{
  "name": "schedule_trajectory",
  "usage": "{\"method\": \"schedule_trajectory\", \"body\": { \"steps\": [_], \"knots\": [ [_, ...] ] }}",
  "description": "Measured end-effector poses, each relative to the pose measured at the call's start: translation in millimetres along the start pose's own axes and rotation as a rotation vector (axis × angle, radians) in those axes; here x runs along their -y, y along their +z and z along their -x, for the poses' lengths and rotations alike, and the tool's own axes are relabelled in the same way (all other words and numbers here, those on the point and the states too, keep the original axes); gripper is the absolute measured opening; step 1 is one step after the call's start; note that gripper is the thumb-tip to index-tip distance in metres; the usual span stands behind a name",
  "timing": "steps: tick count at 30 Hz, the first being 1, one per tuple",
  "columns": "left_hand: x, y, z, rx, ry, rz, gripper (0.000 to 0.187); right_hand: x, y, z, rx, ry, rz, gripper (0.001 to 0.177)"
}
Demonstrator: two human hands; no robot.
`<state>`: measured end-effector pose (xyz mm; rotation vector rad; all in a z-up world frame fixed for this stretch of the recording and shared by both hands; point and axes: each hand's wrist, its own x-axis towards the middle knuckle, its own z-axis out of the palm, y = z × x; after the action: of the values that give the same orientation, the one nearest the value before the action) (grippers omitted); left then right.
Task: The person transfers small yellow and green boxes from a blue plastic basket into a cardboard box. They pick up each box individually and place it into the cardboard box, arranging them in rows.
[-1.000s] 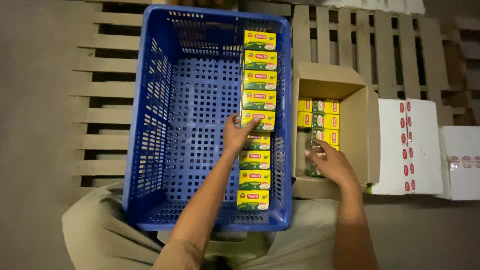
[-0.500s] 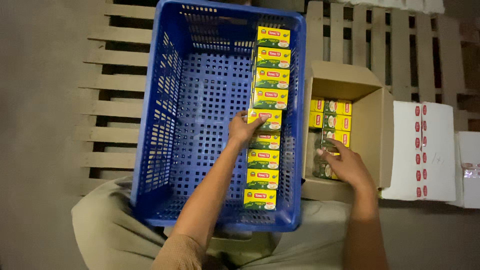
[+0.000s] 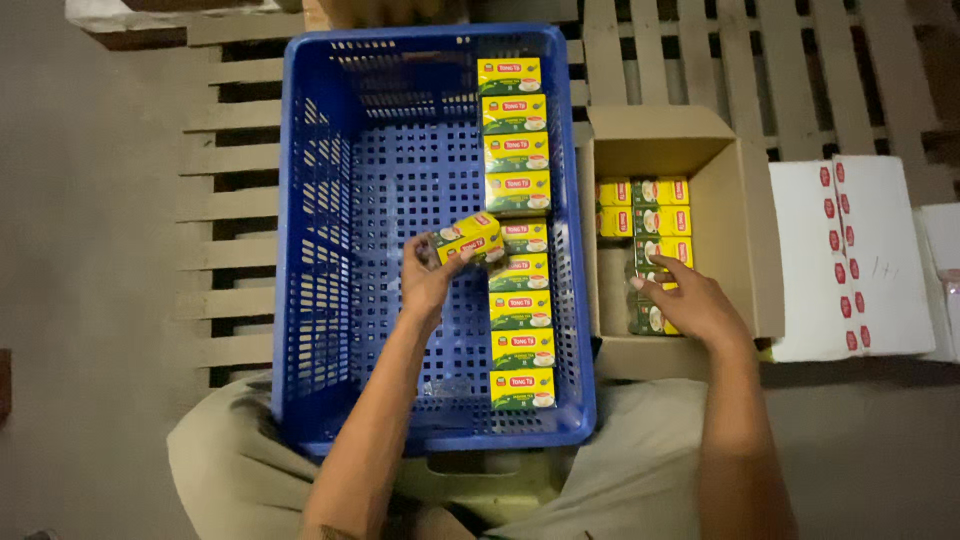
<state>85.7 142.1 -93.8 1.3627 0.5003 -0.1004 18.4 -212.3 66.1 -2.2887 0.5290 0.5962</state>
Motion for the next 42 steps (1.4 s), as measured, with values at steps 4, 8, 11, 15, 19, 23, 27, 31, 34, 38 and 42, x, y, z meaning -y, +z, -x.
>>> {"method": "schedule_trajectory", "body": {
  "steps": [4, 8, 11, 15, 19, 23, 27, 31, 34, 38, 42],
  "knots": [
    [-48, 2, 32, 0.093, 0.120, 0.065, 0.094, 21, -4, 22, 0.007, -0.012, 0.003, 0.066],
    [-62, 28, 51, 0.321, 0.221, 0.107, 0.084, 14, -2, 18, -0.022, -0.158, -0.101, 0.060],
    [-73, 60, 76, 0.442, 0.265, 0.129, 0.086, -3, 6, 5, -0.069, -0.221, -0.287, 0.050],
    [-95, 92, 117, 0.681, 0.206, -0.039, 0.088, -17, 8, -6, -0.135, -0.395, -0.792, 0.044],
    [-75, 109, 123, 0.754, 0.298, -0.097, 0.084, -13, 0, 7, -0.020, -0.460, -0.849, 0.069],
    [-76, 117, 124, 0.736, 0.326, -0.163, 0.082, -8, 1, 13, 0.003, -0.527, -0.554, 0.084],
    [-79, 119, 122, 0.751, 0.343, -0.243, 0.083, 2, -5, 22, -0.053, -0.556, -0.301, 0.080],
    [-69, 122, 117, 0.773, 0.328, -0.213, 0.084, 6, -8, 24, -0.070, -0.537, -0.263, 0.077],
    [-55, 123, 112, 0.782, 0.354, -0.250, 0.083, 0, -8, 18, -0.084, -0.514, -0.243, 0.076],
    [-51, 117, 113, 0.746, 0.446, -0.443, 0.078, -5, -22, 16, -0.214, -0.439, -0.211, 0.076],
    [-29, 112, 120, 0.856, 0.837, -0.697, 0.042, -11, -29, 5, -0.578, -0.433, -0.108, 0.071]
  ]
}}
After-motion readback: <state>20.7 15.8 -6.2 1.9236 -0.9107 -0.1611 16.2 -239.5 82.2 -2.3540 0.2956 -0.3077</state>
